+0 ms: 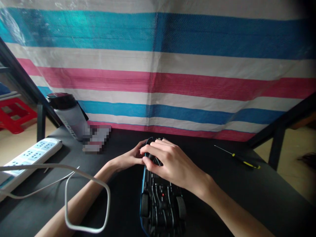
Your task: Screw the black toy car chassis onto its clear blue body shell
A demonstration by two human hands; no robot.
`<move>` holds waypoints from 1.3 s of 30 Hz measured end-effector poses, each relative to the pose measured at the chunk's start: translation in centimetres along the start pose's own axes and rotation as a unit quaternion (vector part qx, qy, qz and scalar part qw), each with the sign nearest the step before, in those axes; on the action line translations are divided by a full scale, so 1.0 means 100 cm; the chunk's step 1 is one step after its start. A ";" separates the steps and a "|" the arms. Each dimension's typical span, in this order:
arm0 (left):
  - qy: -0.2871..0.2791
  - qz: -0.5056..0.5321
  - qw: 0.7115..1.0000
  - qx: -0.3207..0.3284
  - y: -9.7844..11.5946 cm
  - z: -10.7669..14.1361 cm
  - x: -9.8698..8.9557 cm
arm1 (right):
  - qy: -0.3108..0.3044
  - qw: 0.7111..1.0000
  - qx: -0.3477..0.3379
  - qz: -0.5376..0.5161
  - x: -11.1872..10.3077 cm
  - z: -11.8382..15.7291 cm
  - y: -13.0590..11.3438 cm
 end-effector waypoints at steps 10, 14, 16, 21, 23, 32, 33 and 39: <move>0.000 0.021 1.000 -0.010 -0.002 -0.001 -0.001 | 0.024 1.000 0.014 0.011 0.003 0.001 0.001; 0.008 0.010 1.000 -0.009 -0.003 -0.001 -0.002 | 0.029 0.999 0.017 0.042 0.006 0.002 -0.002; 0.006 0.004 1.000 -0.009 -0.002 -0.001 -0.002 | 0.027 0.998 0.017 0.051 0.008 0.001 -0.003; 0.000 0.006 1.000 -0.003 0.003 0.000 0.001 | 0.027 0.999 0.029 0.034 0.009 0.001 -0.002; 0.000 0.007 1.000 -0.005 0.005 0.001 0.003 | 0.029 0.999 0.027 0.013 0.010 0.001 -0.003; 0.008 -0.009 1.000 -0.011 0.005 -0.001 0.003 | 0.069 0.995 0.040 -0.059 0.009 0.007 0.002; 0.002 -0.003 1.000 -0.012 0.004 -0.002 0.003 | 0.065 0.994 0.033 -0.085 0.008 0.010 0.004; -0.019 0.028 0.999 -0.042 0.005 -0.004 0.004 | 0.093 0.967 0.075 -0.224 0.007 0.049 0.022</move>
Point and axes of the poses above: each hand's wrist, its own z-axis away from the middle knuckle, its own x-axis out of the palm, y = z × x, the point moved 2 cm from there along -z, towards the middle knuckle, and after that the axes turned 3 degrees about z, right-handed, at the moved point
